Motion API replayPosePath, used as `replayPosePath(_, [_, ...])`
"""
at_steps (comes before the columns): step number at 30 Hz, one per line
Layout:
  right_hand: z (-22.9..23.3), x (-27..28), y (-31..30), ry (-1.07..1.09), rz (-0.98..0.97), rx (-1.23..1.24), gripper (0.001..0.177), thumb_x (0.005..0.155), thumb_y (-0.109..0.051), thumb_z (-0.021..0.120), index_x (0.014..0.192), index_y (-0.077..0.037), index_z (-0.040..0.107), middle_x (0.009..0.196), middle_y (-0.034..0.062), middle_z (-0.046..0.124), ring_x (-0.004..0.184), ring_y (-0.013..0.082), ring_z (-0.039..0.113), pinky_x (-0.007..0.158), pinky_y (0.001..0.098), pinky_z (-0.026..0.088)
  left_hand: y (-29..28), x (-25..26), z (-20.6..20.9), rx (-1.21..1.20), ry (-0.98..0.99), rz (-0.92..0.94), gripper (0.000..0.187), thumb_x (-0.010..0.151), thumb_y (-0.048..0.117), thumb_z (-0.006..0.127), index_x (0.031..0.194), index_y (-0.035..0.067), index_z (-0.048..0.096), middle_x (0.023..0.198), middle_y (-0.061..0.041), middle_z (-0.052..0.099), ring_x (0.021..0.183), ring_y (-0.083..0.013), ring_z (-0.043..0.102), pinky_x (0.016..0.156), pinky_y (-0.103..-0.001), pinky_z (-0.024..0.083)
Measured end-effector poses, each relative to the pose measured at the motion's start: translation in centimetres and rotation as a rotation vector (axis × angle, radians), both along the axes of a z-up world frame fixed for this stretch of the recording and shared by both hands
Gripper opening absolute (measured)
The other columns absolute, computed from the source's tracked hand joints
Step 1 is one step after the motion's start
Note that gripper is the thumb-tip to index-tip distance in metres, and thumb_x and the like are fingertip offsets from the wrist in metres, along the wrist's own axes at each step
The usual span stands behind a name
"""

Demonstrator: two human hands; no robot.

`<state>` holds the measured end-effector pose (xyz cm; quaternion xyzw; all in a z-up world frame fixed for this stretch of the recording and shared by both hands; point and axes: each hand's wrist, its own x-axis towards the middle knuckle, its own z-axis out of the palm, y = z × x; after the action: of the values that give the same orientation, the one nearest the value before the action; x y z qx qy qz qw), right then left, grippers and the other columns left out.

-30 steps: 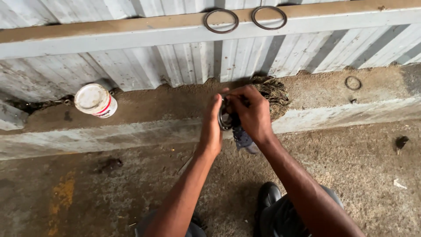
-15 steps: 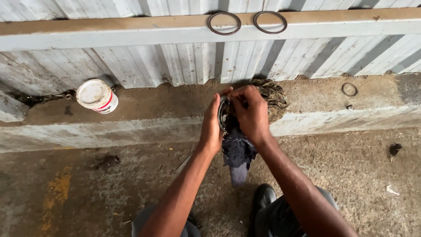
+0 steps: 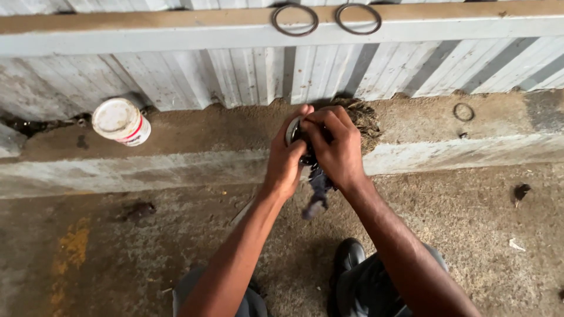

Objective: Cleaning and inspecting a ball bearing using a rag and a metal shim.

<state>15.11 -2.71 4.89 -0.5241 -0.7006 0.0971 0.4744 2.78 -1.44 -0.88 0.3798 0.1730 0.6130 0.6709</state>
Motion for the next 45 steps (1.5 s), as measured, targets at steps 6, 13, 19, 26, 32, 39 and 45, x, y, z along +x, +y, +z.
replayPosePath(6, [-0.1, -0.5, -0.4, -0.081, 0.104, 0.206, 0.013, 0.094, -0.002, 0.074, 0.107, -0.001, 0.071, 0.114, 0.0149, 0.068, 0.100, 0.0280, 0.072, 0.082, 0.0376, 0.060, 0.6, 0.1, -0.3, 0.041, 0.158, 0.101, 0.079, 0.078, -0.014, 0.045, 0.156, 0.001, 0.039, 0.165, -0.021, 0.039, 0.156, -0.0299, 0.035, 0.131, -0.041, 0.028])
replayPosePath(13, [-1.6, 0.5, 0.7, 0.164, 0.040, -0.136, 0.009, 0.099, -0.001, 0.068, 0.102, -0.005, 0.062, 0.103, 0.0100, 0.074, 0.087, 0.0199, 0.076, 0.079, 0.0328, 0.067, -0.5, -0.1, 0.3, 0.321, 0.618, 0.310, 0.079, 0.087, -0.013, 0.050, 0.162, 0.004, 0.031, 0.166, -0.024, 0.036, 0.151, -0.0350, 0.044, 0.126, -0.042, 0.039])
replayPosePath(19, [-2.0, 0.6, 0.8, 0.110, 0.124, -0.062, 0.013, 0.092, 0.005, 0.068, 0.098, -0.004, 0.061, 0.099, 0.0118, 0.073, 0.084, 0.0203, 0.076, 0.072, 0.0338, 0.069, -1.1, -0.6, 1.4, -0.019, 0.616, 0.157, 0.075, 0.090, -0.006, 0.046, 0.161, 0.014, 0.031, 0.168, -0.018, 0.033, 0.101, -0.0471, 0.066, 0.073, -0.049, 0.061])
replayPosePath(26, [-2.2, 0.3, 0.6, 0.129, 0.137, -0.048, 0.011, 0.095, 0.005, 0.065, 0.098, -0.005, 0.061, 0.102, 0.0132, 0.072, 0.085, 0.0215, 0.076, 0.073, 0.0349, 0.067, 0.2, -0.7, -0.9, 0.271, 0.585, 0.255, 0.074, 0.092, -0.011, 0.046, 0.162, 0.009, 0.032, 0.170, -0.022, 0.030, 0.154, -0.0356, 0.040, 0.123, -0.045, 0.043])
replayPosePath(32, [-2.3, 0.8, 1.7, 0.145, 0.135, -0.098, 0.011, 0.094, 0.004, 0.066, 0.098, -0.004, 0.060, 0.103, 0.0152, 0.072, 0.088, 0.0241, 0.077, 0.074, 0.0350, 0.067, -0.2, -1.0, 0.7, 0.237, 0.525, 0.156, 0.080, 0.082, -0.015, 0.046, 0.158, 0.005, 0.036, 0.168, -0.023, 0.031, 0.156, -0.0353, 0.033, 0.129, -0.044, 0.031])
replayPosePath(39, [-3.2, 0.0, 1.3, -0.015, 0.171, -0.011, 0.012, 0.093, 0.006, 0.065, 0.095, -0.005, 0.061, 0.099, 0.0159, 0.072, 0.080, 0.0253, 0.075, 0.069, 0.0366, 0.068, 1.2, -1.1, -1.8, 0.203, 0.549, 0.185, 0.069, 0.093, -0.005, 0.045, 0.160, 0.007, 0.035, 0.169, -0.021, 0.031, 0.158, -0.0339, 0.032, 0.133, -0.044, 0.024])
replayPosePath(45, [-0.9, -0.1, 0.8, 0.113, 0.038, -0.064, 0.013, 0.093, 0.005, 0.071, 0.100, -0.001, 0.062, 0.094, 0.0147, 0.073, 0.079, 0.0246, 0.073, 0.071, 0.0389, 0.062, 0.2, -1.0, -0.3, 0.292, 0.541, 0.188, 0.084, 0.078, -0.012, 0.048, 0.160, 0.004, 0.036, 0.168, -0.025, 0.036, 0.158, -0.0351, 0.032, 0.132, -0.047, 0.023])
